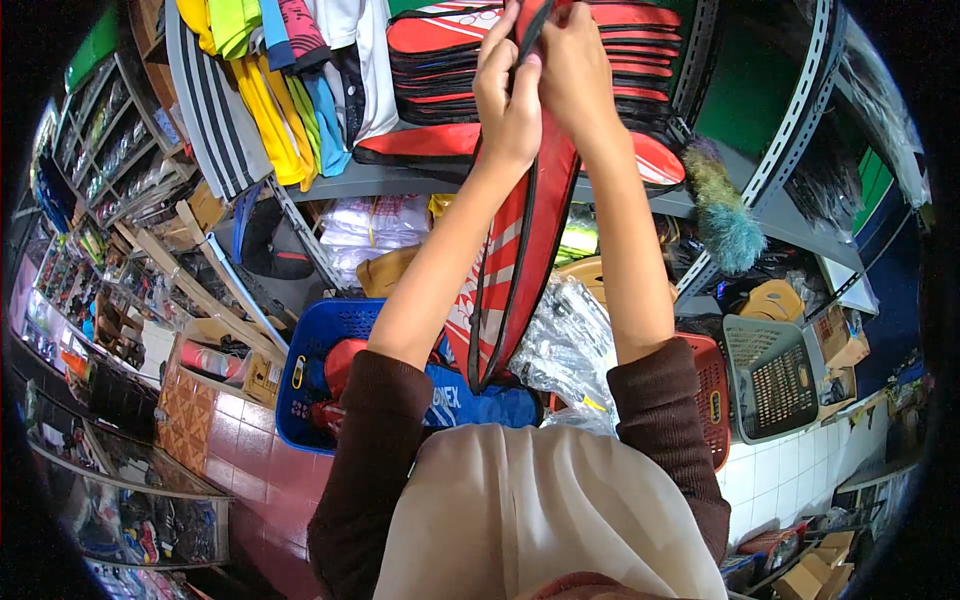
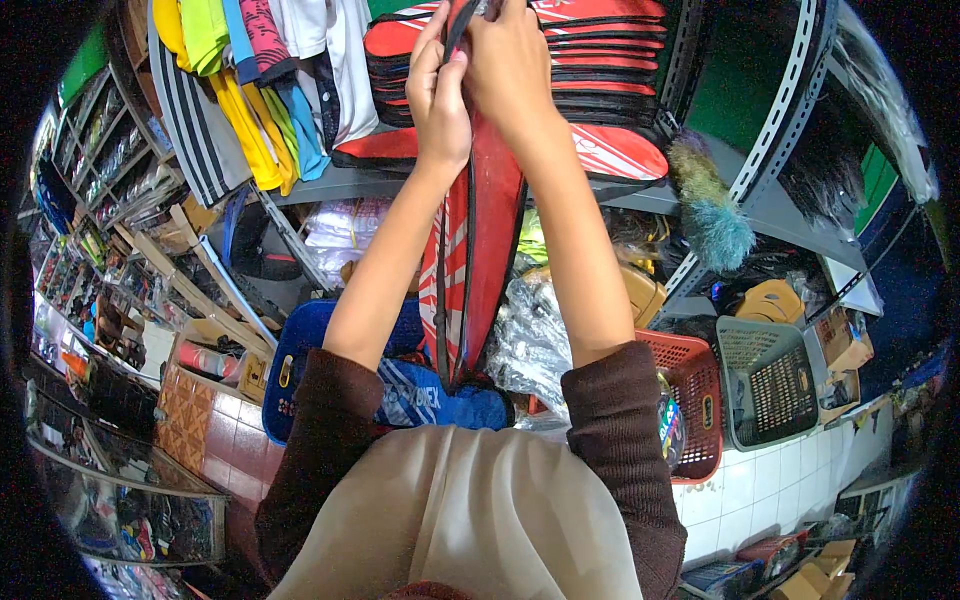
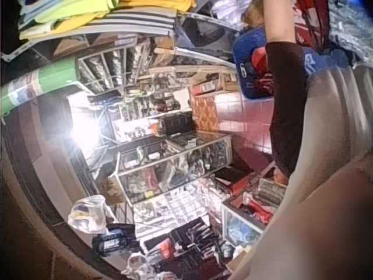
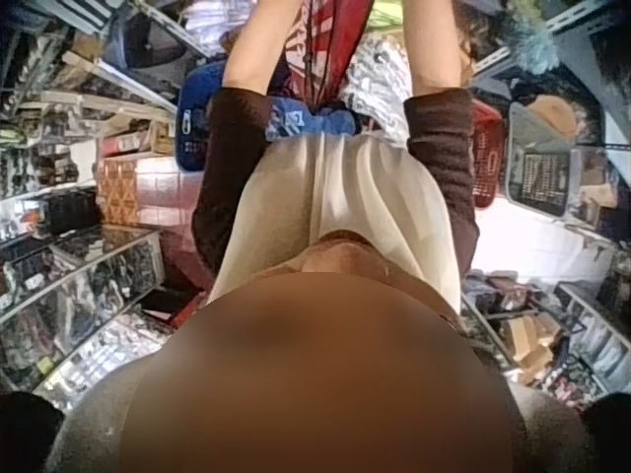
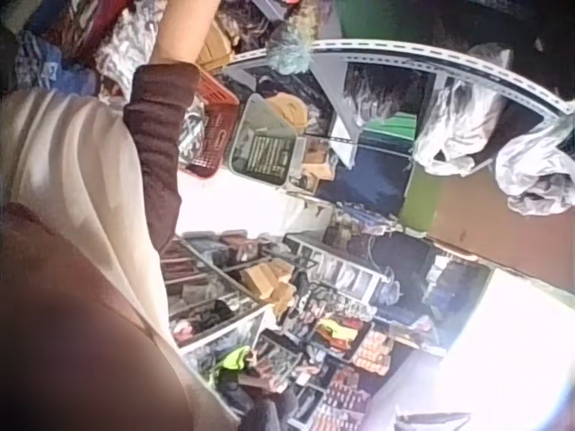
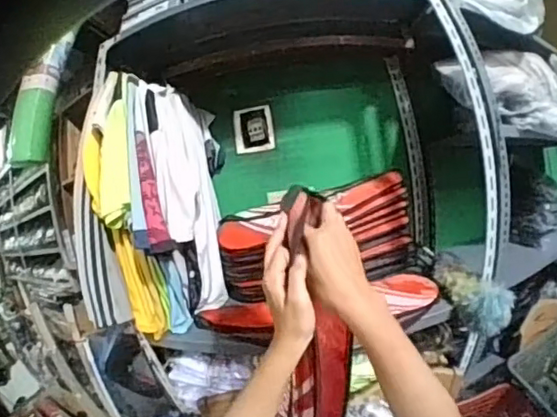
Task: The recorder is seen putting several badminton rackets into their individual protective covers and then stacking them on a shelf.
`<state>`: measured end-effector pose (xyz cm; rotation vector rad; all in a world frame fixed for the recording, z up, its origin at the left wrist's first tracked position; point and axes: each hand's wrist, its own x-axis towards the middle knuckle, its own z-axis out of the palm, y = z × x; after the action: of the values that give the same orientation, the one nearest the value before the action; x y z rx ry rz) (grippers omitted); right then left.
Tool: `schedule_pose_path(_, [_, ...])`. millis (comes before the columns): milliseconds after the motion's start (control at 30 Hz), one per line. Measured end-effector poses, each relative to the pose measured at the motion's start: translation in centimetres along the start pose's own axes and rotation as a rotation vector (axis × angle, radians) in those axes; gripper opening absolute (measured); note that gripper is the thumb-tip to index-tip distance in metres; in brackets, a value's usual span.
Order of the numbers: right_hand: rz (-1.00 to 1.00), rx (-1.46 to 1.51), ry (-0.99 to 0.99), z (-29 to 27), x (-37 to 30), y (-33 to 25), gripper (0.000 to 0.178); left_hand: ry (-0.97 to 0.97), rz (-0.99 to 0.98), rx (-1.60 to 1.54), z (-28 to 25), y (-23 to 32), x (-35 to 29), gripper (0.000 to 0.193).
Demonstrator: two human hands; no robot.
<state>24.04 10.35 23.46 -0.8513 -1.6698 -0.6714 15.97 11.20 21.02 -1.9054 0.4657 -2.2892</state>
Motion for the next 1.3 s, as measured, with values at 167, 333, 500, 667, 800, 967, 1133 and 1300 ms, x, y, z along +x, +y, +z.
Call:
schedule_pose_path(167, [0.213, 0.097, -0.348, 0.9, 0.2, 2.3, 0.016, -0.003, 0.063, -0.110, 0.6, 0.7, -0.5, 0.036])
schedule_pose_path(333, [0.599, 1.311, -0.247, 2.7, 0.3, 4.3, 0.014, 0.097, -0.512, 0.104, 0.5, 1.1, -2.1, 0.021])
schedule_pose_path(500, [0.175, 0.240, 0.342, 3.6, -0.9, 2.4, 0.011, 0.119, -0.518, 0.137, 1.3, 1.7, -2.5, 0.019])
schedule_pose_path(667, [-0.063, 0.158, 0.214, 2.4, -1.5, 1.3, 0.026, 0.157, -0.536, 0.144, 0.9, 2.2, -2.1, 0.017])
schedule_pose_path(800, [-0.160, -0.242, 0.017, 2.3, -1.9, 0.9, 0.023, 0.169, -0.591, 0.147, 0.3, 1.9, -2.2, 0.018])
schedule_pose_path(967, [-0.041, 0.177, -0.143, 1.2, -0.7, 1.6, 0.015, 0.206, -0.640, 0.219, 0.1, 1.4, -3.1, 0.013])
schedule_pose_path(1133, [0.077, 0.353, 0.121, -1.1, 0.3, 2.9, 0.025, 0.326, -0.682, 0.100, 0.0, 1.2, -3.1, 0.013])
schedule_pose_path(1300, [0.203, 0.036, -0.073, -0.6, 1.4, 3.7, 0.027, 0.211, -0.689, 0.154, 1.3, 2.4, -3.8, 0.011])
